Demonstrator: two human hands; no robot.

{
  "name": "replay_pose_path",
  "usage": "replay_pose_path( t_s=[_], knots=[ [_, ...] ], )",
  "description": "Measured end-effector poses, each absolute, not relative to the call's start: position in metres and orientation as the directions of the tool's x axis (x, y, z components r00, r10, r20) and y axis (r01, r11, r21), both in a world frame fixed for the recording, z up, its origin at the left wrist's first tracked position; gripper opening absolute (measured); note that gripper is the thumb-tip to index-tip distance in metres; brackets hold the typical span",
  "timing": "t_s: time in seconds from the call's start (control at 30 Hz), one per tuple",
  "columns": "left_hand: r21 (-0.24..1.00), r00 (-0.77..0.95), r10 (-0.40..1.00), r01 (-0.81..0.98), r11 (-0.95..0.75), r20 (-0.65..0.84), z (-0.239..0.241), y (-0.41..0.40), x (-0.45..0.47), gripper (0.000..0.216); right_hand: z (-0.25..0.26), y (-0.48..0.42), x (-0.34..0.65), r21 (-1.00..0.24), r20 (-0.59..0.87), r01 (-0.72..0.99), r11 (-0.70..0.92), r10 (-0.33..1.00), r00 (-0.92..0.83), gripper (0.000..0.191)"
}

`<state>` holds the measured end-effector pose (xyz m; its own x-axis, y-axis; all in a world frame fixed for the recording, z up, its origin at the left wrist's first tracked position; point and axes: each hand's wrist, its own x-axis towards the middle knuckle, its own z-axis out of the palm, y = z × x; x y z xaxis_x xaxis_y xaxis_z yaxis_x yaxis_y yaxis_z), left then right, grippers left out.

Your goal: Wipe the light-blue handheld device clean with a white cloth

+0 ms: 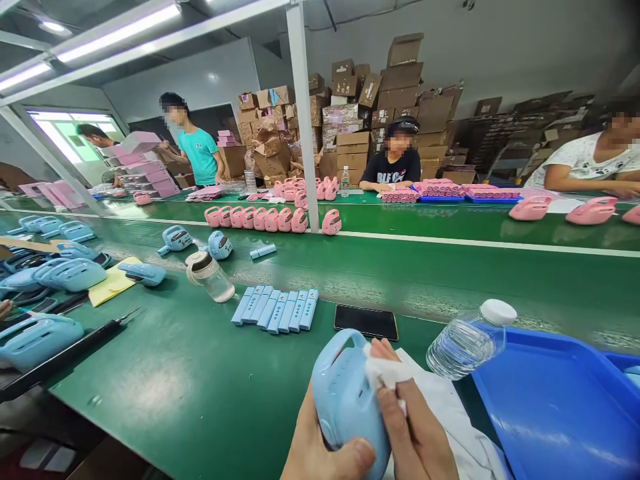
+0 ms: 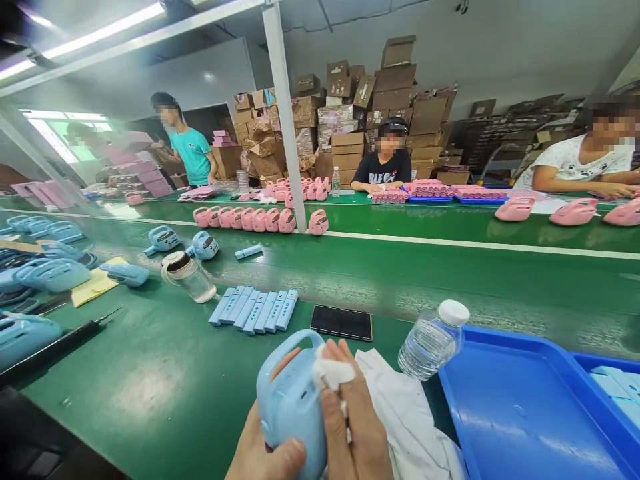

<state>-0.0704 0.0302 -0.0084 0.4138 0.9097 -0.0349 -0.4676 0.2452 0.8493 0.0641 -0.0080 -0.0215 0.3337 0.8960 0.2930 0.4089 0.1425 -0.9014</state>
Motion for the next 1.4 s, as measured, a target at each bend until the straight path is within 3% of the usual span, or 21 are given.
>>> replay_pose_path(
  t_s=[0.1,0.17,0.23,0.3,0.33,0.4,0.47,0.5,0.6,0.7,0.77,0.83,0.93,1.0,1.07,1.13,1.27,1.4],
  knots=[
    [0.892,0.410,0.911,-0.429,0.145,0.049,-0.014,0.034,-0.072,0.084,-0.019,-0.007,0.075,-0.635,0.605,0.591,0.497,0.796,-0.021,0.052],
    [0.880,0.413,0.910,-0.449,0.157,0.048,-0.019,0.034,-0.076,0.085,-0.022,-0.005,0.087,-0.639,0.616,0.580,0.505,0.788,-0.008,0.049],
    [0.832,0.457,0.889,-0.497,0.248,0.008,-0.023,0.031,-0.080,0.097,-0.023,-0.002,0.096,-0.847,0.422,0.441,0.297,0.880,0.217,0.039],
    [0.797,0.478,0.878,-0.534,0.284,0.007,-0.022,0.027,-0.081,0.103,-0.018,-0.001,0.098,-0.999,0.043,0.026,0.037,0.940,0.338,0.043],
    [0.795,0.470,0.882,-0.542,0.271,0.020,-0.020,0.025,-0.081,0.103,-0.014,-0.001,0.096,-0.975,-0.121,-0.213,-0.060,0.951,0.285,0.051],
    [0.809,0.452,0.891,-0.538,0.238,0.038,-0.016,0.023,-0.078,0.103,-0.003,-0.003,0.087,-0.787,-0.302,-0.589,-0.183,0.947,0.110,0.059],
    [0.830,0.431,0.902,-0.509,0.230,0.015,-0.012,0.025,-0.074,0.104,0.005,-0.006,0.077,-0.619,-0.372,-0.760,-0.199,0.926,0.060,0.059],
    [0.850,0.385,0.923,-0.487,0.199,0.006,-0.010,0.027,-0.072,0.102,0.006,-0.007,0.074,-0.598,-0.393,-0.785,-0.162,0.913,0.111,0.058],
    [0.927,0.151,0.988,-0.366,0.078,-0.024,-0.005,0.032,-0.067,0.084,-0.001,-0.013,0.067,-0.807,-0.365,-0.588,-0.050,0.825,0.431,0.064],
    [0.930,0.165,0.985,-0.354,0.098,-0.041,0.001,0.034,-0.065,0.104,-0.008,-0.021,0.062,-0.956,-0.200,-0.292,-0.036,0.809,0.553,0.063],
    [0.902,0.337,0.941,-0.391,0.182,-0.043,0.005,0.033,-0.067,0.123,-0.007,-0.025,0.060,-0.996,0.021,-0.071,0.061,0.884,0.467,0.054],
    [0.880,0.493,0.870,-0.401,0.253,-0.026,0.005,0.033,-0.071,0.123,-0.002,-0.026,0.061,-0.970,0.233,0.145,0.196,0.920,0.315,0.046],
    [0.784,0.586,0.810,-0.511,0.352,0.018,-0.003,0.032,-0.074,0.096,0.005,-0.018,0.073,-0.910,0.329,0.307,0.278,0.936,0.127,0.044],
    [0.619,0.589,0.807,-0.625,0.476,-0.026,-0.012,0.031,-0.073,0.072,0.004,-0.010,0.082,-0.894,0.305,0.371,0.251,0.948,0.095,0.041],
    [0.431,0.616,0.782,-0.683,0.589,-0.092,-0.017,0.030,-0.071,0.059,0.000,-0.002,0.088,-0.930,0.215,0.337,0.145,0.960,0.181,0.038],
    [0.316,0.626,0.767,-0.706,0.634,-0.140,-0.016,0.031,-0.067,0.062,-0.006,0.002,0.087,-0.984,0.077,0.179,0.019,0.943,0.324,0.044],
    [0.226,0.516,0.806,-0.781,0.582,-0.292,0.001,0.037,-0.059,0.064,-0.014,0.001,0.078,-0.989,-0.110,-0.143,-0.047,0.875,0.472,0.048],
    [0.208,0.359,0.828,-0.853,0.479,-0.432,0.011,0.041,-0.047,0.051,-0.015,-0.005,0.074,-0.971,-0.162,-0.236,-0.035,0.824,0.543,0.057]
  ],
)
